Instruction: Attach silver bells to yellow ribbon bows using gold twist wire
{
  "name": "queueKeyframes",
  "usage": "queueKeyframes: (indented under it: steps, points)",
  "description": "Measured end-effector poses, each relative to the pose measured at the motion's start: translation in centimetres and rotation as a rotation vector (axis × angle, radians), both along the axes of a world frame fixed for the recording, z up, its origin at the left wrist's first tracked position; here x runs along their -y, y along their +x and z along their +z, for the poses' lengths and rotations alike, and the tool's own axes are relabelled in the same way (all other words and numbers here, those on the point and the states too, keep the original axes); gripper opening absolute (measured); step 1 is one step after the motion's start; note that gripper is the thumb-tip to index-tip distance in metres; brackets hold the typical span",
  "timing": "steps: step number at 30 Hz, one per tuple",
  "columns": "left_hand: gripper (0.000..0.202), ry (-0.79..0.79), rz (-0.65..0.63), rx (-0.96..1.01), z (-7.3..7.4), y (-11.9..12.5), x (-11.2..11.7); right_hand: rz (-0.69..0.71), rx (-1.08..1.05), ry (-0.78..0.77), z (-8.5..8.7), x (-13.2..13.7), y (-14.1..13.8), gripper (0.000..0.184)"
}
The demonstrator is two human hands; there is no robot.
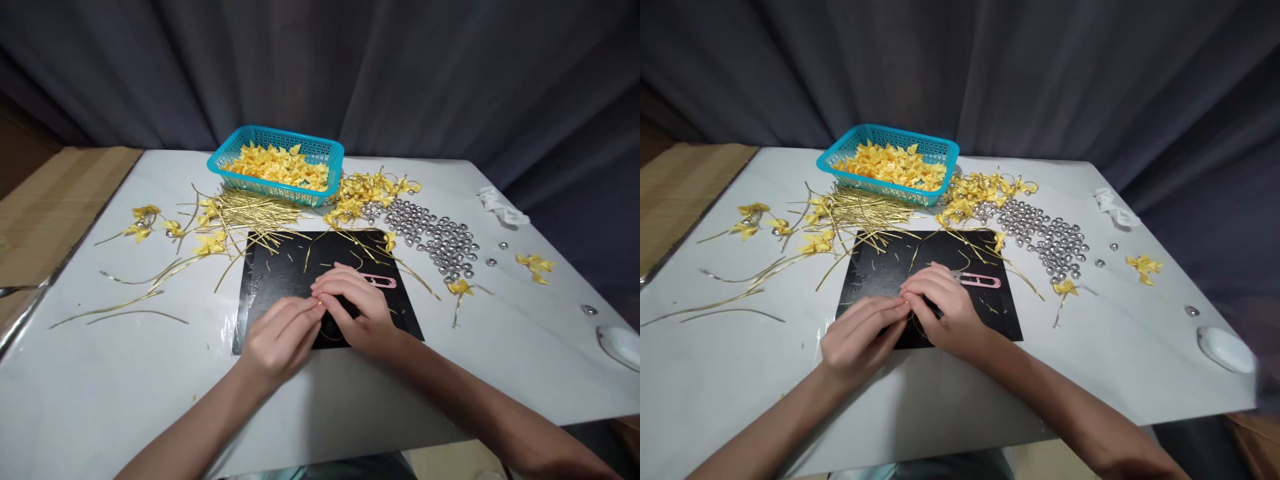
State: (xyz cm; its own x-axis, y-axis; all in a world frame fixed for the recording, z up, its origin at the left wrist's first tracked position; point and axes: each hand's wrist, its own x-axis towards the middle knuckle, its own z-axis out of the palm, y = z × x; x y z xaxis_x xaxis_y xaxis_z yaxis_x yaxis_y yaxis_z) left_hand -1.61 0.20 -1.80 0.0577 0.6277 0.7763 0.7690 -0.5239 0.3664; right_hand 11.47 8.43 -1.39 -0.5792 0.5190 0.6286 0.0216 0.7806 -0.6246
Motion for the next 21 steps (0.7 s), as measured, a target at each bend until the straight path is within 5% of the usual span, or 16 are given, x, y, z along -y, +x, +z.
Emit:
queueKeyframes:
  steps: [7, 13, 21]
  points:
    - [0.010, 0.001, -0.001, -0.010, 0.0, -0.2, -0.1, -0.023, 0.077, 0.099, 0.6, 0.2, 0.3, 0.015]
    - [0.010, -0.137, -0.052, -0.099, -1.5, -0.7, -0.3, -0.086, -0.056, 0.136, 3.6, 0.1, 0.3, 0.016]
    - [0.008, -0.235, -0.016, -0.050, -2.1, -1.7, -0.6, -0.247, -0.406, -0.148, 8.8, -1.6, 2.7, 0.012]
